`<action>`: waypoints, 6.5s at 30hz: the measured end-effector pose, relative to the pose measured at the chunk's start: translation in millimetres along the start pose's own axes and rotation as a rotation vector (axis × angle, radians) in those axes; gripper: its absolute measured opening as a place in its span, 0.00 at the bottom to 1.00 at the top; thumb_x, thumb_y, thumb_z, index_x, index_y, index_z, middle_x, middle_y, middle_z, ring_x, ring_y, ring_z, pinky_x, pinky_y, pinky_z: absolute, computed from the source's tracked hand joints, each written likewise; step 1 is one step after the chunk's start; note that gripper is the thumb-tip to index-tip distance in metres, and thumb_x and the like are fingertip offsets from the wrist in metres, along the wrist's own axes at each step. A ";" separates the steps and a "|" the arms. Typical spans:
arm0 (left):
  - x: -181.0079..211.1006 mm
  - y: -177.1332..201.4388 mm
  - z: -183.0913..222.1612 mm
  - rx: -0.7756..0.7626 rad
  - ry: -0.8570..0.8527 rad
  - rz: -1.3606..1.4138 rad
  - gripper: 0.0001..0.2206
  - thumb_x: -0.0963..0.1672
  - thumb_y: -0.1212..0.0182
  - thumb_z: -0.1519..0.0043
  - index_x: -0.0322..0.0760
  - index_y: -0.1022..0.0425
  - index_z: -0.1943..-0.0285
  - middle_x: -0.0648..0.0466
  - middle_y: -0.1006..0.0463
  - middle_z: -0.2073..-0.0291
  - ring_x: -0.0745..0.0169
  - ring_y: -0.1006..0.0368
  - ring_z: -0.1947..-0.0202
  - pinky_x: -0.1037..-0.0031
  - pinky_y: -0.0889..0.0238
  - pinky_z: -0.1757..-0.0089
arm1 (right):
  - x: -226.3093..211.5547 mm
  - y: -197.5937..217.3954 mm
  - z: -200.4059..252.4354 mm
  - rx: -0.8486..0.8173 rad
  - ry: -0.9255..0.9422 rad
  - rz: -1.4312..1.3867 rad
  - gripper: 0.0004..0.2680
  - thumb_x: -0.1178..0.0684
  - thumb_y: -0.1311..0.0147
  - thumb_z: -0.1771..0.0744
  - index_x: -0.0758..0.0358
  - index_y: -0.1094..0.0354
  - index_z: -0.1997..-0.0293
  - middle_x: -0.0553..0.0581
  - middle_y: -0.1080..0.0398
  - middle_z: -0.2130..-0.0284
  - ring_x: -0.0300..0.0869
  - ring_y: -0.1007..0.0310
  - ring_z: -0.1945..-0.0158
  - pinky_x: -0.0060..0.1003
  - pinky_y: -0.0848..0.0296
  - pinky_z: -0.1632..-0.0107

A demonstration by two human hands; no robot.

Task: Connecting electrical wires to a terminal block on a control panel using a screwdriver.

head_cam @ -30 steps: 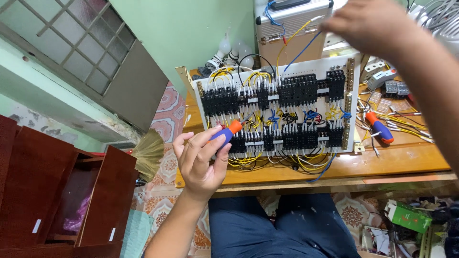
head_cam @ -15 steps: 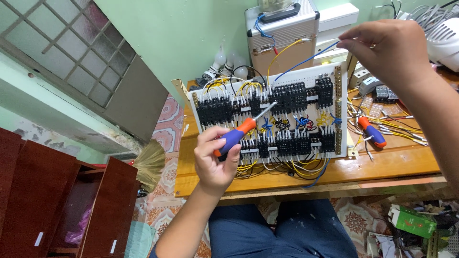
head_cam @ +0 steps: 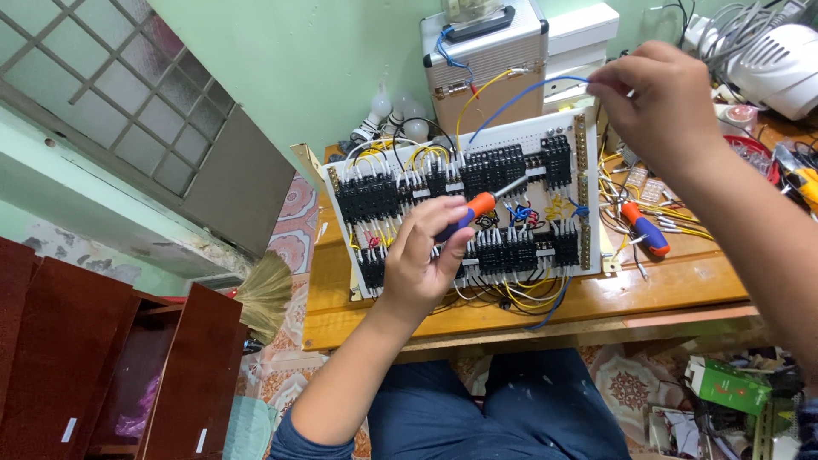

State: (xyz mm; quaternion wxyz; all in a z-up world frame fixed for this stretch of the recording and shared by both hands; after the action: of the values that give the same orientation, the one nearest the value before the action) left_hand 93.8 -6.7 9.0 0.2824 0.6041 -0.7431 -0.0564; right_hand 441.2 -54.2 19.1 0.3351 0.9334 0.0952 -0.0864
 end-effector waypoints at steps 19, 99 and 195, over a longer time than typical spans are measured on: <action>1.1 -28.6 -47.8 -0.239 -0.216 -0.189 0.12 0.38 0.39 0.33 0.35 0.34 0.43 0.41 0.30 0.48 0.43 0.26 0.48 0.58 0.28 0.50 | -42.0 -41.3 -11.0 -0.329 -0.561 -0.509 0.06 0.52 0.28 0.36 0.57 0.23 0.64 0.48 0.23 0.72 0.28 0.32 0.69 0.26 0.33 0.66; 76.0 -120.4 -36.9 -0.065 -0.156 -1.253 0.24 0.36 0.38 0.30 0.52 0.37 0.29 0.62 0.37 0.71 0.68 0.40 0.76 0.75 0.49 0.74 | -19.1 -50.9 -14.8 -0.405 -0.548 -0.596 0.06 0.56 0.30 0.36 0.59 0.25 0.62 0.50 0.23 0.68 0.30 0.29 0.64 0.26 0.30 0.60; 70.7 -31.4 62.1 -0.037 0.208 -0.181 0.13 0.47 0.47 0.31 0.35 0.22 0.56 0.53 0.16 0.67 0.61 0.25 0.76 0.74 0.36 0.71 | -42.4 -31.2 -22.6 -0.409 -0.506 -0.431 0.03 0.55 0.32 0.37 0.56 0.21 0.64 0.51 0.23 0.69 0.36 0.27 0.66 0.35 0.31 0.63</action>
State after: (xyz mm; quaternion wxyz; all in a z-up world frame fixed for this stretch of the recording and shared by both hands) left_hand 82.9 -96.7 -31.3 0.3626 0.6660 -0.6510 -0.0325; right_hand 395.1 -21.2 26.8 0.5012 0.7552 0.2188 -0.3614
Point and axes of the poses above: each hand's wrist, its own z-axis away from the middle knuckle, its own y-axis out of the back of the hand, x = y × z, the point moved 1 cm from there along -z, towards the middle knuckle
